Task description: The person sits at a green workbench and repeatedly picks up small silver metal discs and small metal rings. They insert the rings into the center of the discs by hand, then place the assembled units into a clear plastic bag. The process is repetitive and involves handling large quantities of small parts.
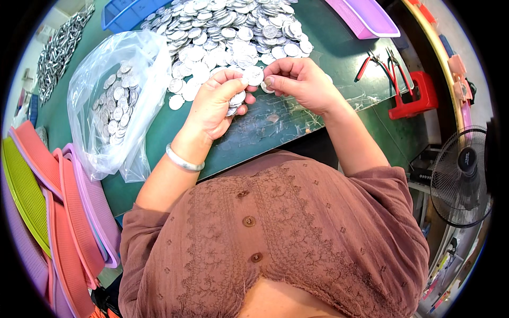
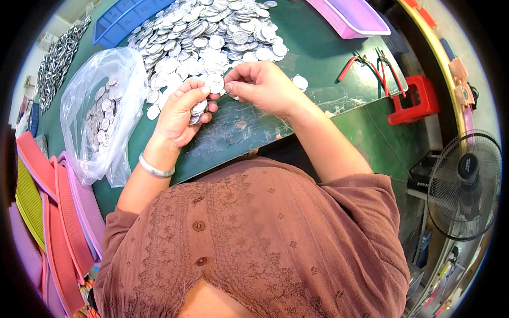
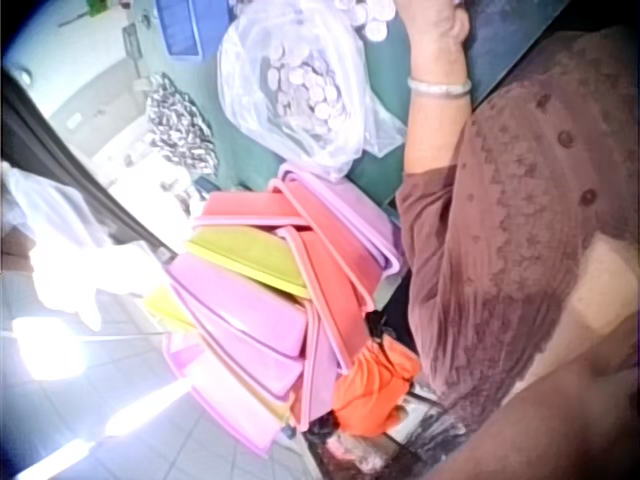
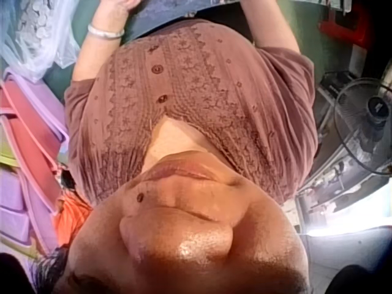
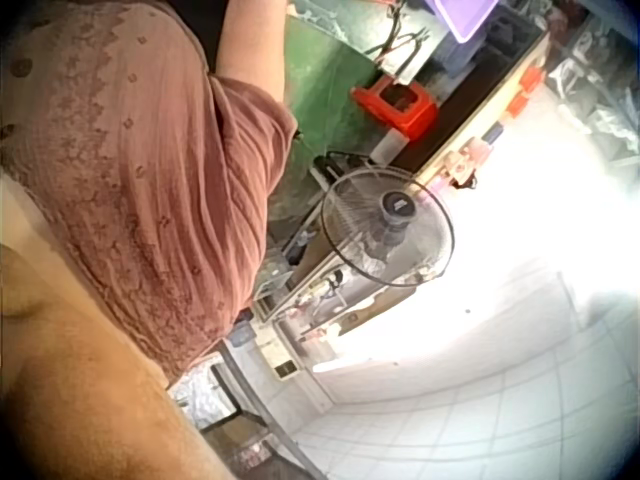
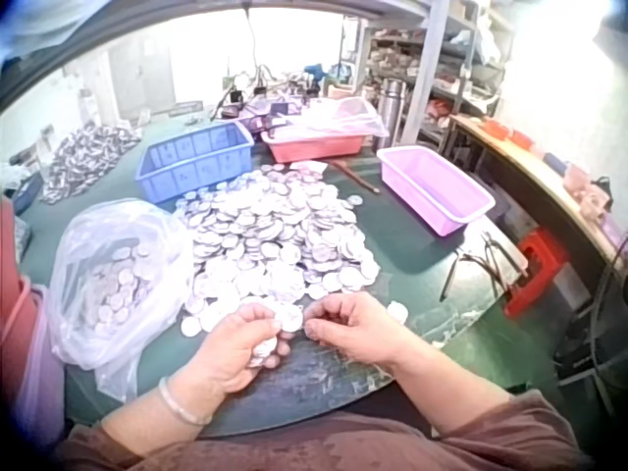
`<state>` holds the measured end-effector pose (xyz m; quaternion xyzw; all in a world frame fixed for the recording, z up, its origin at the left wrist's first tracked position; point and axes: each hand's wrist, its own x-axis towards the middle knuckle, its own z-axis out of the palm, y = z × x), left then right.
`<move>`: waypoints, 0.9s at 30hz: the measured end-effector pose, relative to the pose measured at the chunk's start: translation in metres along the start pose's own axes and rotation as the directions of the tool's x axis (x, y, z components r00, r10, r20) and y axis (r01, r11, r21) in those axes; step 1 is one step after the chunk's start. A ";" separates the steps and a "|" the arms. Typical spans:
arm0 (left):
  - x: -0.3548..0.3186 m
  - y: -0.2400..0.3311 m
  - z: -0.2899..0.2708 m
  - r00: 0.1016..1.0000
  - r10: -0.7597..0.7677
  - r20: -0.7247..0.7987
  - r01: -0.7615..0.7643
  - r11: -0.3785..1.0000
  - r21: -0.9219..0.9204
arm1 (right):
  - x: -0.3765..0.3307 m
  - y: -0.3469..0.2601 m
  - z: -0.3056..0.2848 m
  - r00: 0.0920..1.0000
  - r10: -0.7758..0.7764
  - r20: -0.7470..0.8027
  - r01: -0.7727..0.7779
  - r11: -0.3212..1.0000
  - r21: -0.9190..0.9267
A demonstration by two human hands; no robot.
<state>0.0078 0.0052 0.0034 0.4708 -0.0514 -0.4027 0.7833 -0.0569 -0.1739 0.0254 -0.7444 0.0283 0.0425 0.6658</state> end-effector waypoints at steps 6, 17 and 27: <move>-0.003 0.001 0.004 1.000 -0.008 -0.017 0.008 1.000 0.029 | -0.001 0.000 0.003 0.998 0.016 -0.066 -0.009 0.994 0.108; -0.004 0.002 0.003 0.998 -0.053 0.046 0.055 0.998 -0.044 | 0.000 -0.001 0.000 0.999 0.038 -0.010 -0.037 0.993 0.114; -0.002 0.002 -0.001 0.998 -0.052 0.031 0.055 0.993 -0.105 | 0.002 0.009 -0.016 0.952 -0.302 0.041 0.235 0.641 -0.731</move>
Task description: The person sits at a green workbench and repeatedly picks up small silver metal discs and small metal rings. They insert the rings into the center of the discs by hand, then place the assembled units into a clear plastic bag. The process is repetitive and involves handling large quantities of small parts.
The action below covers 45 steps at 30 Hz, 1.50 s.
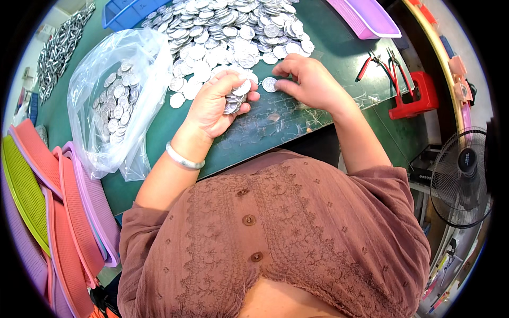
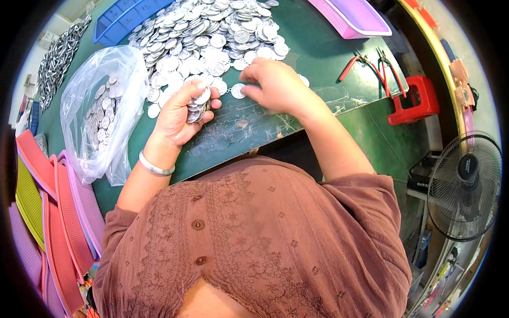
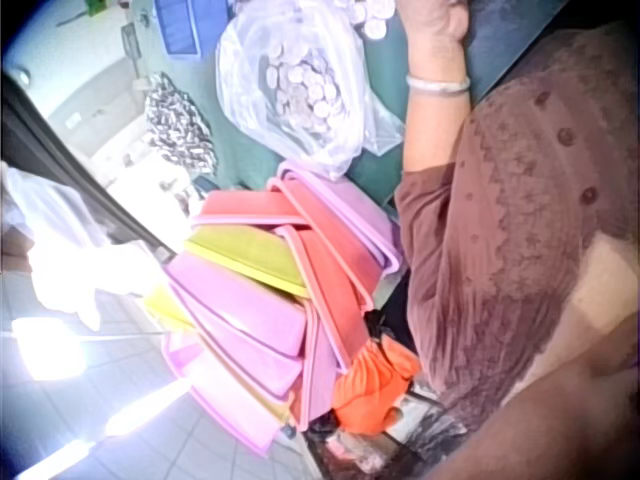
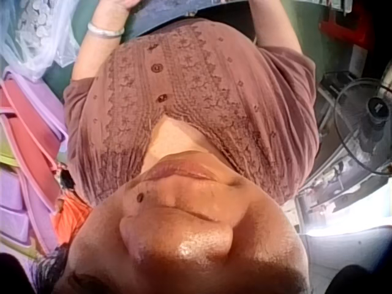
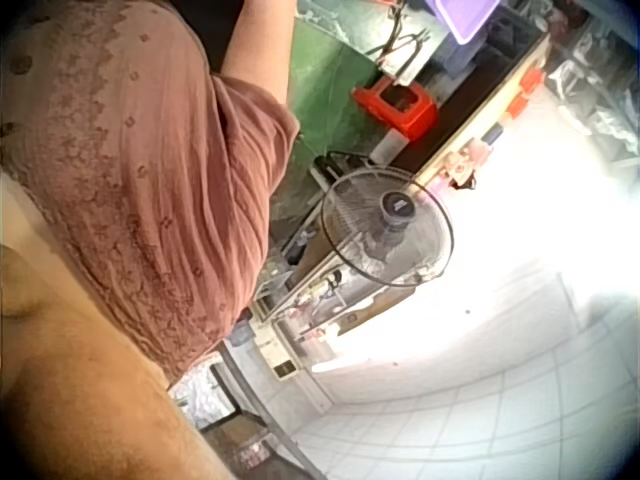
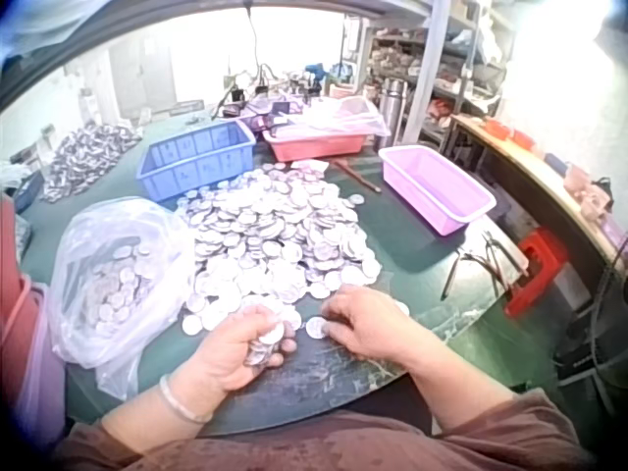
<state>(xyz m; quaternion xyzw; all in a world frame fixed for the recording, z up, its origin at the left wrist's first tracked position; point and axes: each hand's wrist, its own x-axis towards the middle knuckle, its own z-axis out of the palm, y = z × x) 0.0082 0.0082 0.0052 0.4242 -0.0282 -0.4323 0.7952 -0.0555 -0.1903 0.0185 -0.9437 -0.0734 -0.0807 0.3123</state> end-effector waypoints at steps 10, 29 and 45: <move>0.001 0.001 0.000 1.000 0.028 -0.004 -0.028 0.998 0.049 | -0.001 -0.003 0.006 0.997 -0.074 -0.010 0.071 0.974 -0.213; -0.001 -0.002 0.004 1.000 0.030 -0.007 -0.028 0.989 0.146 | -0.004 -0.026 0.006 0.926 0.331 0.179 -0.347 0.564 0.750; 0.000 -0.004 0.001 0.992 0.127 0.000 -0.126 0.982 0.139 | -0.013 -0.023 0.016 0.977 0.034 -0.211 0.054 0.917 0.396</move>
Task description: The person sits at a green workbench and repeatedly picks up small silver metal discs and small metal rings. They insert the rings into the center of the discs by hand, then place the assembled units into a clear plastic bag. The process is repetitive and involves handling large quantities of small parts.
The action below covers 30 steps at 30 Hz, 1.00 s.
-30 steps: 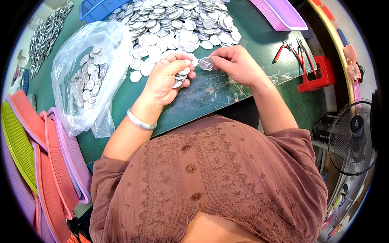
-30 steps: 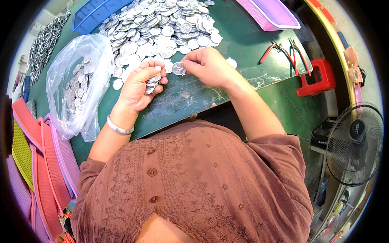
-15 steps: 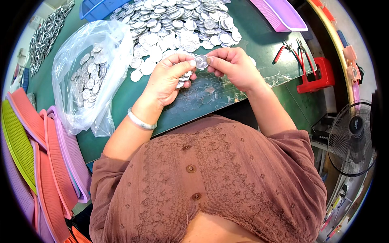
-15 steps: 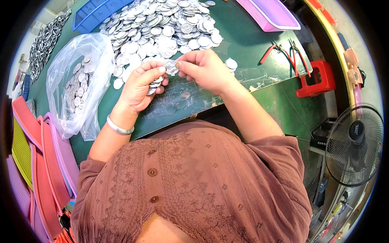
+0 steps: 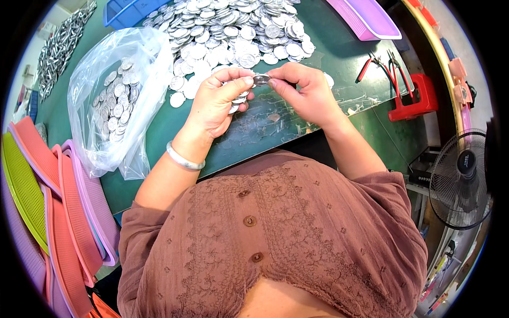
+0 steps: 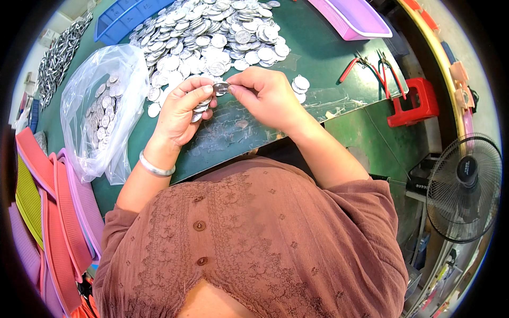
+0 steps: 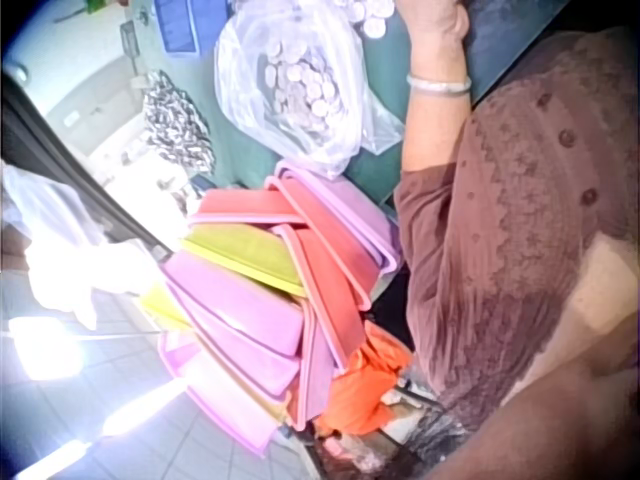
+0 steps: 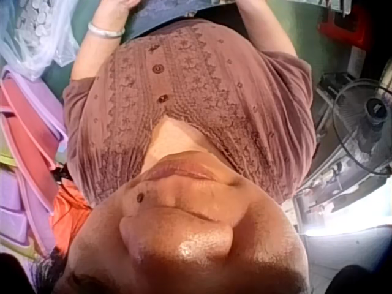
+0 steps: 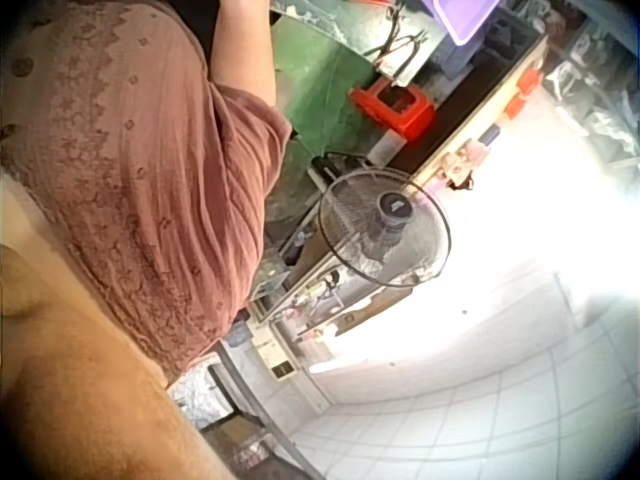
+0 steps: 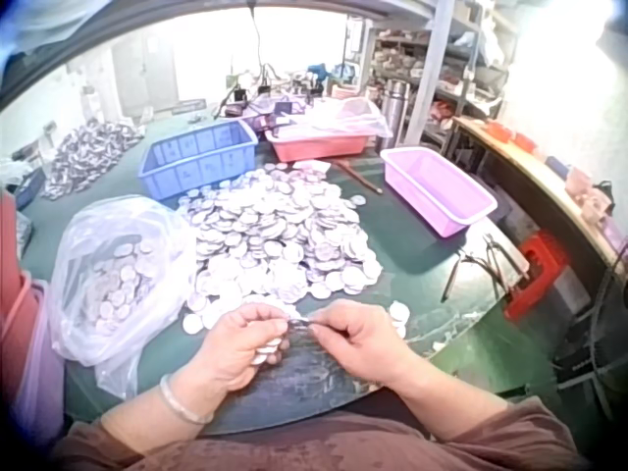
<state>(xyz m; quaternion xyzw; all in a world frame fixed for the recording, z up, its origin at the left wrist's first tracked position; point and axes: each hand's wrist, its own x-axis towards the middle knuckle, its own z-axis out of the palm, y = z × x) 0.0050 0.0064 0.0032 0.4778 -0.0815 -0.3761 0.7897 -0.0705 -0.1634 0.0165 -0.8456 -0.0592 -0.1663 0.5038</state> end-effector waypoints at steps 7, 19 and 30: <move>0.000 0.000 0.000 1.000 0.011 0.022 -0.011 1.000 -0.027 | 0.000 0.000 0.004 0.966 -0.245 -0.082 0.221 0.948 -0.231; 0.001 0.002 -0.003 0.999 -0.049 0.015 0.050 0.995 -0.086 | -0.020 0.009 -0.044 0.902 0.344 -0.262 -0.353 0.936 0.012; 0.000 0.020 -0.004 1.000 0.011 0.006 -0.010 0.999 -0.044 | -0.041 0.031 -0.066 0.933 0.060 -0.355 -0.269 0.770 -0.579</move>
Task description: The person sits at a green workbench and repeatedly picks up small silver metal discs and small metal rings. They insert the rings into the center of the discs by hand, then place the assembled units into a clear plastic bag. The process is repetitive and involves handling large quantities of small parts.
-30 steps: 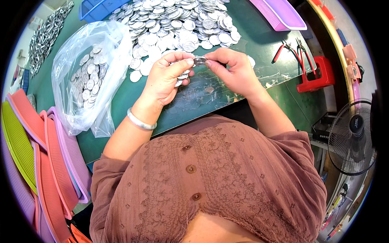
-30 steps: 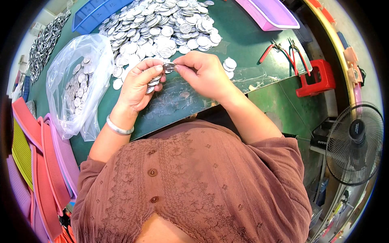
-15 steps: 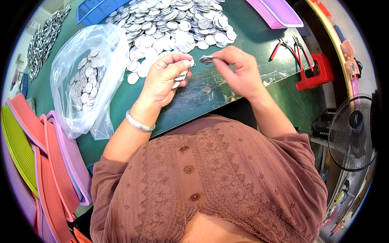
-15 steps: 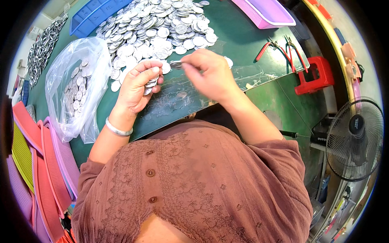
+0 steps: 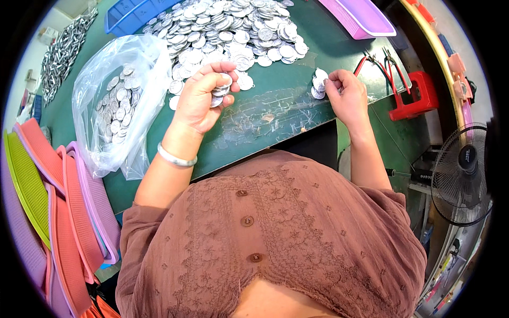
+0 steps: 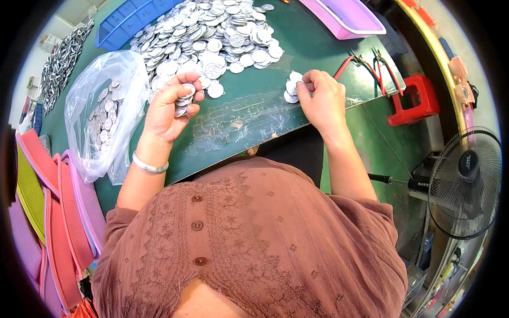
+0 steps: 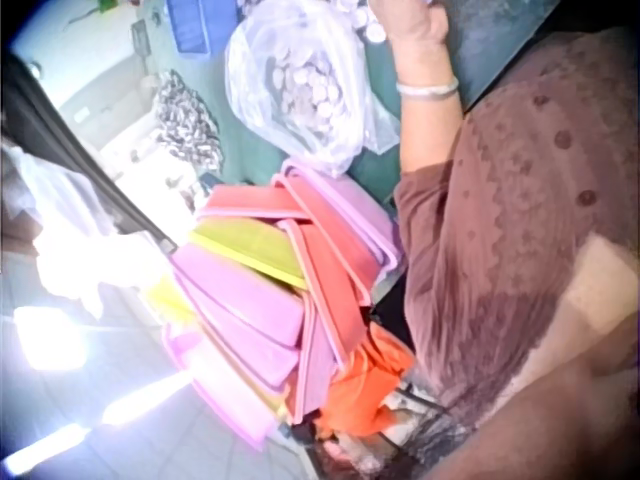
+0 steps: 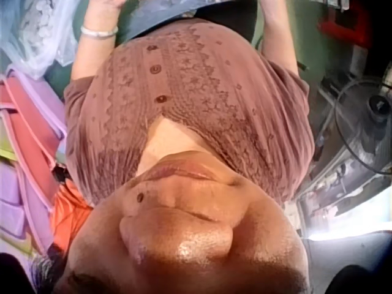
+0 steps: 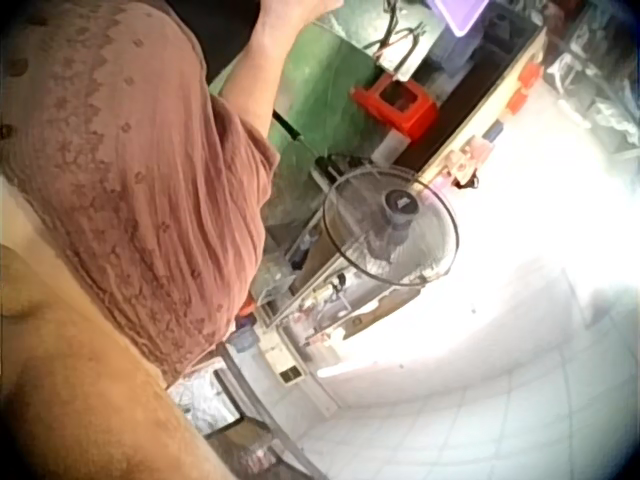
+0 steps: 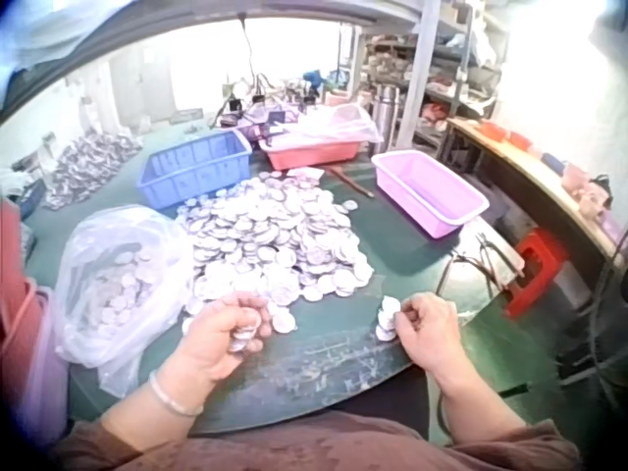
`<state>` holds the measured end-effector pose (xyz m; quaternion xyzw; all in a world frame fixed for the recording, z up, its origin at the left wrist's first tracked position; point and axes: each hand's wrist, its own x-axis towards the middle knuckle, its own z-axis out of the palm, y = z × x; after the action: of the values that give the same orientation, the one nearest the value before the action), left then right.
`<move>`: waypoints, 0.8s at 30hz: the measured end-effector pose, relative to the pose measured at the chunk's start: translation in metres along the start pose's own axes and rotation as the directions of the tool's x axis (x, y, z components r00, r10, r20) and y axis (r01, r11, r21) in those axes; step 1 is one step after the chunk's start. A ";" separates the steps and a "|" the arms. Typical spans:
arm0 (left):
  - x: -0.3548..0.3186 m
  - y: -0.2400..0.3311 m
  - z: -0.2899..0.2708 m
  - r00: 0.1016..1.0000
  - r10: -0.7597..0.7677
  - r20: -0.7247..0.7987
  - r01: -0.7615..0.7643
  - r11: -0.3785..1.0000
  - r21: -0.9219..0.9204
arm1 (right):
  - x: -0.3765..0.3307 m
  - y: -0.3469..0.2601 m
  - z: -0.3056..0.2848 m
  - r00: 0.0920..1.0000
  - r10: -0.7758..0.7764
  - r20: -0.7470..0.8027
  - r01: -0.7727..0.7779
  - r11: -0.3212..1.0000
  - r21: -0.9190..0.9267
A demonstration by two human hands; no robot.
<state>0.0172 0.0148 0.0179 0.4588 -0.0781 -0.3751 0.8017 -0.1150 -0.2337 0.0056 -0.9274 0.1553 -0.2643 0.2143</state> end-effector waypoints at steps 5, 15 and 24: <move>-0.015 0.044 -0.010 0.985 0.169 -0.044 -0.163 0.981 0.105 | 0.001 -0.018 0.007 0.998 -0.071 -0.001 0.069 0.976 0.207; -0.071 0.122 -0.085 0.827 0.397 -0.398 -0.239 0.889 0.390 | -0.011 -0.066 0.039 0.927 -0.325 0.190 0.236 0.895 0.379; -0.085 0.127 -0.117 0.784 0.411 -0.466 -0.139 0.847 0.512 | -0.014 -0.068 0.052 0.900 -0.432 0.052 0.395 0.861 0.321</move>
<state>0.0791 0.1885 0.0711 0.7040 0.0070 -0.0708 0.7067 -0.0855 -0.1536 -0.0072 -0.9095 -0.1033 -0.2675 0.3010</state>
